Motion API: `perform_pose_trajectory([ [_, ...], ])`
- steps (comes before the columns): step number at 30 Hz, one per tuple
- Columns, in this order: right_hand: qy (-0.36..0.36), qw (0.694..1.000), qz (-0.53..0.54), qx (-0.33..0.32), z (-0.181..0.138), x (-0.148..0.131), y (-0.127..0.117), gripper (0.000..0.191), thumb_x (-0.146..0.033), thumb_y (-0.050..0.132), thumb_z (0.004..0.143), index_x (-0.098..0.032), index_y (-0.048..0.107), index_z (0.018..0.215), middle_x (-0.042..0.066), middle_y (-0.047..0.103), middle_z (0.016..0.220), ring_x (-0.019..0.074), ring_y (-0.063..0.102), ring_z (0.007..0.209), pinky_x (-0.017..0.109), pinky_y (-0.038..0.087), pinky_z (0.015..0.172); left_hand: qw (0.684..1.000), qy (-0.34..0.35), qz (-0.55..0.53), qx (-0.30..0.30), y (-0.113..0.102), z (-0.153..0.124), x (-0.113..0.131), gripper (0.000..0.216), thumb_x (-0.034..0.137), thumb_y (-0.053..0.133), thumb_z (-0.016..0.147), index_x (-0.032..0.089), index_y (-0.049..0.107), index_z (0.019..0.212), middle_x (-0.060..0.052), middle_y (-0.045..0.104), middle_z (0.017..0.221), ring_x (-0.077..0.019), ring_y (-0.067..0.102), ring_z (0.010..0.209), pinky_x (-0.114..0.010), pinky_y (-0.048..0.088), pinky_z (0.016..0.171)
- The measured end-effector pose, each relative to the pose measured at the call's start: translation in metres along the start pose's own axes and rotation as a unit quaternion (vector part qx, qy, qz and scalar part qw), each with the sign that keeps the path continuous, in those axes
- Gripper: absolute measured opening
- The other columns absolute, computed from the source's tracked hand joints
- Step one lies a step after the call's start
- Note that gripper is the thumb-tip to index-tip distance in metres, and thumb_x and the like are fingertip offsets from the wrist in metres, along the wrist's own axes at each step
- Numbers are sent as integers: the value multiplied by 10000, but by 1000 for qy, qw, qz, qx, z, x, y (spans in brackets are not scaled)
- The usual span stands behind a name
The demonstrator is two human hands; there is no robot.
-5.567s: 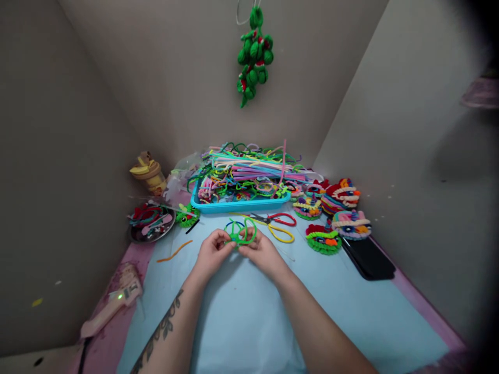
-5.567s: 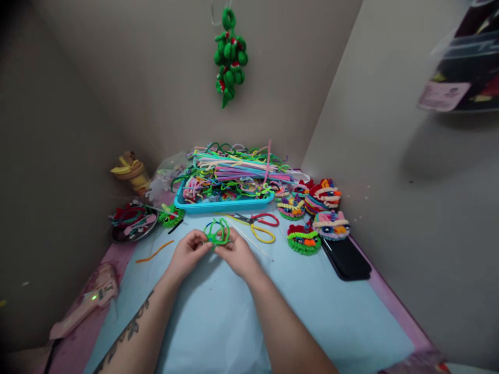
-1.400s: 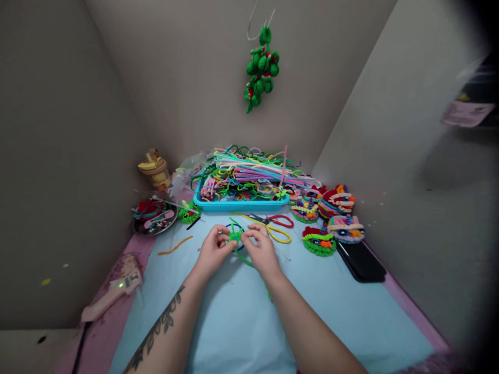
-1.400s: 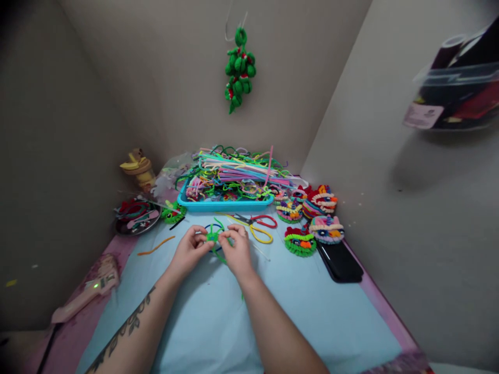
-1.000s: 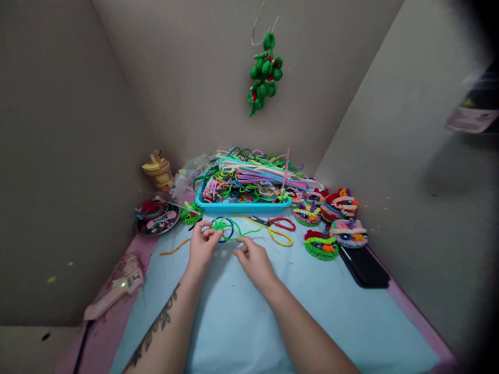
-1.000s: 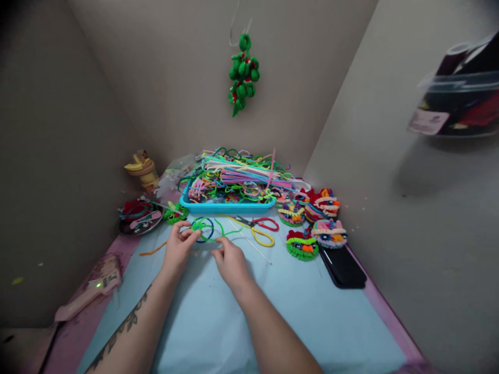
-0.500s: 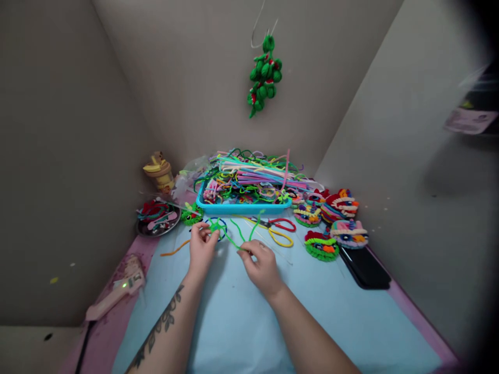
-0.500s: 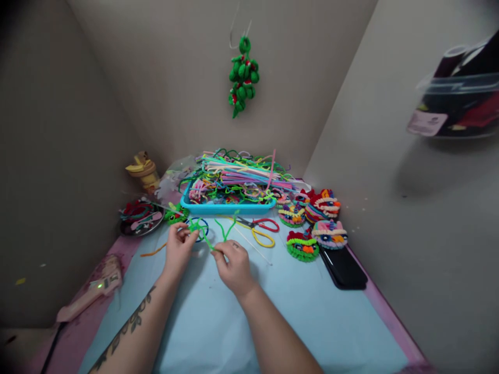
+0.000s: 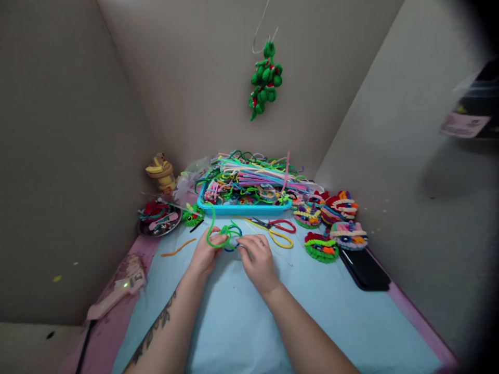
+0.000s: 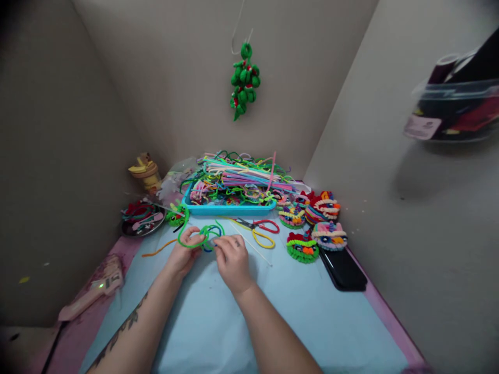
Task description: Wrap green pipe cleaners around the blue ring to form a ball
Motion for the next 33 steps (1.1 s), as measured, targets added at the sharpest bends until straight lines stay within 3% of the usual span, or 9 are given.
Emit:
perform_pose_trajectory([
  [2,28,998,-40,26,2,8,-2,220,-196,519,800,-237,631,984,61,605,948,204,510,918,390,415,846,999,-13,19,-45,9,-4,-5,420,277,741,592,199,443,878,91,465,535,-33,372,413,-154,206,391],
  [5,31,998,-49,13,3,13,0,210,-175,534,777,-238,648,942,52,594,925,204,499,914,383,399,849,995,-9,40,-88,19,-9,-9,387,260,719,628,198,437,886,93,464,522,-36,380,424,-152,228,417],
  [12,126,990,51,43,2,30,0,97,-179,580,727,-231,660,745,33,581,819,188,517,855,342,418,792,987,47,111,-106,23,-9,-1,390,273,723,615,198,426,856,57,542,598,-83,497,527,-184,326,518],
  [14,190,975,112,39,0,41,4,28,-228,625,687,-213,648,687,32,561,814,177,532,806,306,433,711,982,59,143,-112,23,-10,1,383,290,712,630,202,431,875,62,532,592,-73,462,494,-179,293,493],
  [16,245,952,183,29,-3,51,10,87,-280,657,648,-197,631,640,25,546,804,162,537,754,276,432,648,976,70,169,-116,24,-12,2,377,298,700,644,205,434,895,65,525,602,-60,414,463,-175,258,473],
  [20,296,915,274,20,-5,61,16,186,-338,668,617,-181,594,549,3,511,725,154,526,732,287,428,695,964,100,211,-126,27,-16,4,351,287,678,666,202,445,914,55,518,642,-60,399,481,-180,260,481],
  [25,298,927,226,11,-3,59,12,141,-310,675,594,-184,618,569,17,498,791,177,520,808,288,422,703,955,115,241,-129,27,-16,6,320,273,659,678,198,455,912,47,518,654,-70,413,505,-188,277,494],
  [30,228,966,118,37,3,43,0,162,-229,643,632,-219,641,794,34,504,905,185,503,882,293,422,733,953,105,251,-131,25,-15,6,317,267,638,696,203,427,924,52,508,635,-69,402,493,-179,265,477],
  [33,193,976,101,22,6,38,-3,147,-214,618,664,-232,650,806,45,498,960,196,491,971,315,407,809,955,95,246,-139,26,-16,5,330,263,650,681,205,428,919,59,492,621,-67,394,489,-177,266,477],
])
Point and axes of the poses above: each hand's wrist, its own z-axis towards the middle knuckle, its own y-axis out of the palm, x = y × z, the point moved 6 cm from there along z, towards the middle knuckle
